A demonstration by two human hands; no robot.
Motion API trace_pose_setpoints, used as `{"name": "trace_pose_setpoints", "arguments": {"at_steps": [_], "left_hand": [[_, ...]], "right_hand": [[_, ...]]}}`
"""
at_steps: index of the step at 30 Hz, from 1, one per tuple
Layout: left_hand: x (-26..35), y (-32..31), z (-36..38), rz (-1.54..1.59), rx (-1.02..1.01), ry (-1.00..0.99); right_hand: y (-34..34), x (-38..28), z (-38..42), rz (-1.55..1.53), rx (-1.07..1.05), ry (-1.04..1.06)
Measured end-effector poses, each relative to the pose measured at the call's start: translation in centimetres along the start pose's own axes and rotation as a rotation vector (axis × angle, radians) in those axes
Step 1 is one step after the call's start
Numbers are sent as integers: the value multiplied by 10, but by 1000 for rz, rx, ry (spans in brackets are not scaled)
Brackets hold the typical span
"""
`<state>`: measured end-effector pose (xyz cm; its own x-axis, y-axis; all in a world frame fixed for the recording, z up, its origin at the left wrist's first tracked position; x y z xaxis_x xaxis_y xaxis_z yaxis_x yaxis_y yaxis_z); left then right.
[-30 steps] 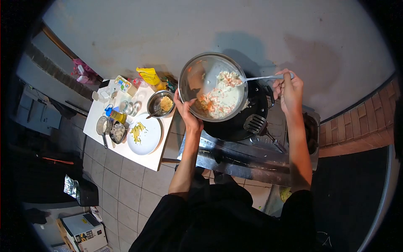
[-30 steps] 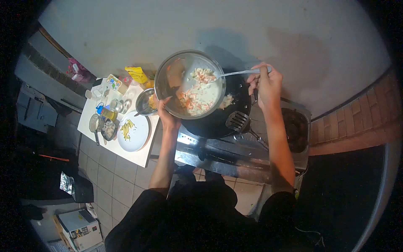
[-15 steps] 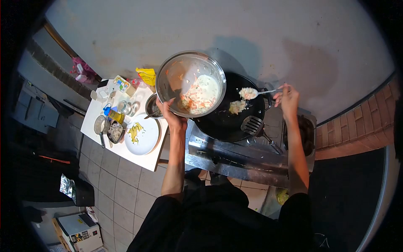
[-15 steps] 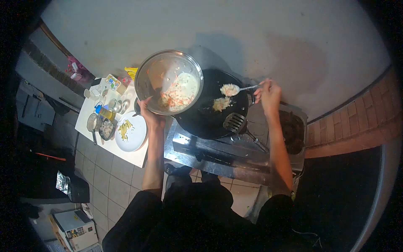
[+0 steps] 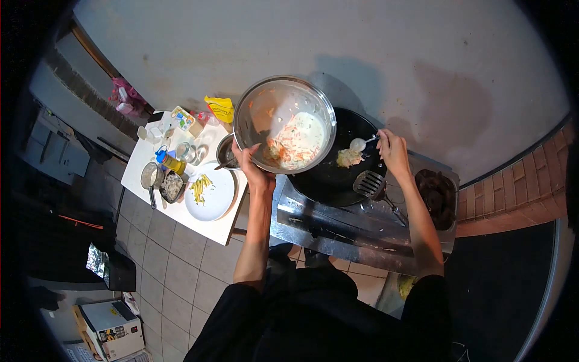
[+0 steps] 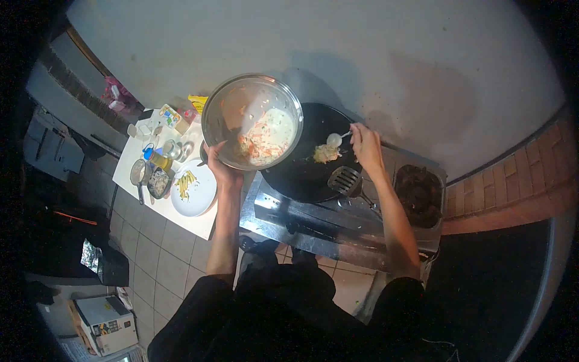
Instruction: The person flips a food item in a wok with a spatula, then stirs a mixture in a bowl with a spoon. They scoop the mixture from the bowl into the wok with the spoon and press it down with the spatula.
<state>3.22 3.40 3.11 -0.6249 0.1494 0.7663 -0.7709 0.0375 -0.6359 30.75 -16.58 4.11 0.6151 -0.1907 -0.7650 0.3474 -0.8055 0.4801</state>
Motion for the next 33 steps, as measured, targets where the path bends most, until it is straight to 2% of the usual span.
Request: {"name": "trace_pose_setpoints", "arguments": {"at_steps": [2,4,6,8,10,12,14,16,18,20,23,28,30,33], "left_hand": [[-6,3,1,76,-5,97],[-5,3,2,75,-18,87],[-3,-3,7,79,-26,76],[6,-11,16,85,-25,-2],[2,-6,10,77,-14,20],[-4,-4,6,87,-69,22],[-10,-3,3,114,-43,42],[-13,1,-1,103,-39,48],[-15,1,0,121,-43,70],[-13,-1,1,141,-40,84],[-5,-4,6,117,1,74],[-1,-8,10,94,-48,34],[0,-8,9,104,-42,34],[2,-7,9,100,-50,35]], "right_hand": [[7,-4,-3,20,78,-4],[11,-1,-3,32,56,18],[19,3,-2,-65,80,-109],[25,5,-1,-89,129,-113],[26,25,4,-72,226,-311],[17,33,11,-80,244,-306],[9,37,16,50,222,-261],[3,19,22,101,185,-267],[-8,3,25,94,55,-220],[-7,-7,21,93,52,-216],[6,-8,9,43,172,-175],[0,11,10,152,109,-79],[6,10,11,151,73,-144],[7,5,2,90,134,-231]]}}
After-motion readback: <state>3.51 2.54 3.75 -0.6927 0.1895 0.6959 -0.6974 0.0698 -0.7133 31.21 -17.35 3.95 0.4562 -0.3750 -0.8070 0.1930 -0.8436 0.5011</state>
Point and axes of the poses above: each hand's wrist, its own z-axis away from the middle knuckle, its own y-axis out of the back of the hand, x = y × z, the point moved 4 cm from there along -z, towards the middle knuckle, and after that the axes turned 10 degrees about x, right-handed, at the moved point
